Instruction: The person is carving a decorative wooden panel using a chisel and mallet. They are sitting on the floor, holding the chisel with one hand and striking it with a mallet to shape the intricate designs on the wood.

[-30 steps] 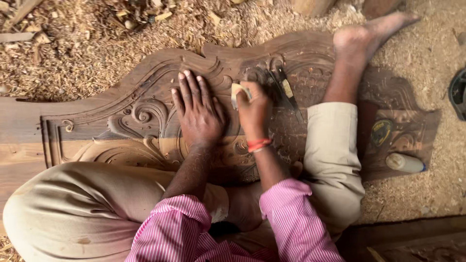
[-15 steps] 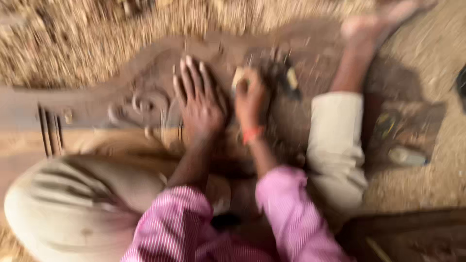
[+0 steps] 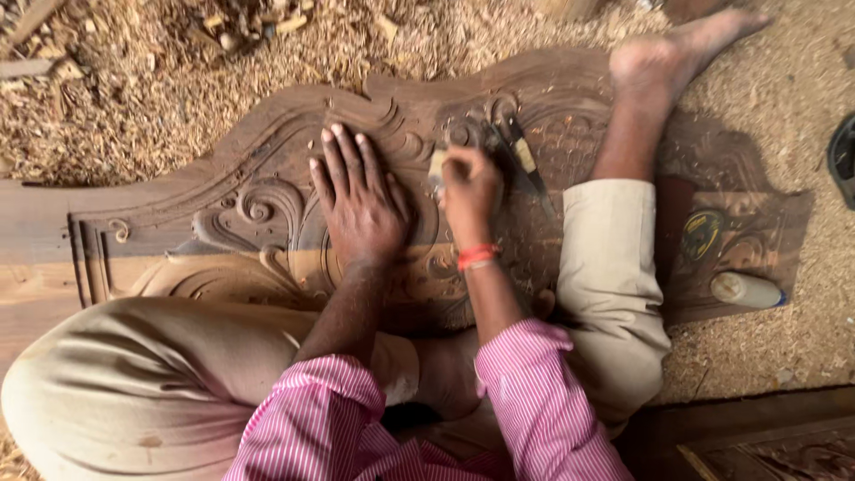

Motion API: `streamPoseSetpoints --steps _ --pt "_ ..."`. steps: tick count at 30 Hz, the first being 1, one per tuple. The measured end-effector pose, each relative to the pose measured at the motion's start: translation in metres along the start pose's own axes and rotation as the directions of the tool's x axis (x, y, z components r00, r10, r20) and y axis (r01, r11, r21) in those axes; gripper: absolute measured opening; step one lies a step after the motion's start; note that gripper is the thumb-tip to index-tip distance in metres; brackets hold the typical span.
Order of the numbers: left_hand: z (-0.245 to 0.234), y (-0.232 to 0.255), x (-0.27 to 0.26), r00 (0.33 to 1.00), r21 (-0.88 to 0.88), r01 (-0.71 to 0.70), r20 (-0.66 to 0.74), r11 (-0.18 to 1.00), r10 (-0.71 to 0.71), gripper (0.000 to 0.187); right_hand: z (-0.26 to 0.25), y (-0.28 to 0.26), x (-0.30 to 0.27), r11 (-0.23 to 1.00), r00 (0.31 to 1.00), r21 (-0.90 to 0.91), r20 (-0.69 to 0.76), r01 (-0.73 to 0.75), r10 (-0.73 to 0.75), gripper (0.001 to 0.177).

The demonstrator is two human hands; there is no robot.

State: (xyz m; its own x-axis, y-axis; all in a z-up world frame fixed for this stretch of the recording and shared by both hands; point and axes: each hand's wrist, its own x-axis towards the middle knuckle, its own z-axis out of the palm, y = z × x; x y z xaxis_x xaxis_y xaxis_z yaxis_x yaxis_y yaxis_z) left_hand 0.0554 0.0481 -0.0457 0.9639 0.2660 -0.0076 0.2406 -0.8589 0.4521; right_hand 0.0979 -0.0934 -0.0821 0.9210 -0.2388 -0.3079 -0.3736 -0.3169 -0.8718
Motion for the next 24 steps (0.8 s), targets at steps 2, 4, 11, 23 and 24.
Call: streamPoseSetpoints --steps 2,4,11,23,24 --pt "0.001 0.000 -0.005 1.000 0.000 0.002 0.009 1.000 -0.002 0.061 0.006 -0.002 0.003 0.999 0.997 -0.031 -0.064 0.035 -0.037 0.017" --pt "0.001 0.002 -0.003 1.000 0.011 0.000 -0.003 1.000 0.000 0.061 0.008 -0.003 -0.013 0.995 0.999 -0.098 0.033 -0.020 0.024 0.014" --pt "0.000 -0.001 -0.007 0.999 0.027 -0.002 0.042 1.000 0.001 0.061 0.009 0.003 0.002 0.990 0.993 -0.120 -0.080 0.080 -0.089 0.010" --pt "0.003 0.000 -0.001 0.999 0.042 0.004 0.035 0.999 -0.006 0.061 -0.057 0.003 0.063 0.949 0.958 0.169 0.066 0.265 -0.279 0.022" --pt "0.004 -0.001 0.001 0.999 0.044 0.005 0.035 0.999 -0.006 0.061 -0.058 0.000 0.070 0.960 0.958 0.069 0.070 0.272 -0.277 0.020"
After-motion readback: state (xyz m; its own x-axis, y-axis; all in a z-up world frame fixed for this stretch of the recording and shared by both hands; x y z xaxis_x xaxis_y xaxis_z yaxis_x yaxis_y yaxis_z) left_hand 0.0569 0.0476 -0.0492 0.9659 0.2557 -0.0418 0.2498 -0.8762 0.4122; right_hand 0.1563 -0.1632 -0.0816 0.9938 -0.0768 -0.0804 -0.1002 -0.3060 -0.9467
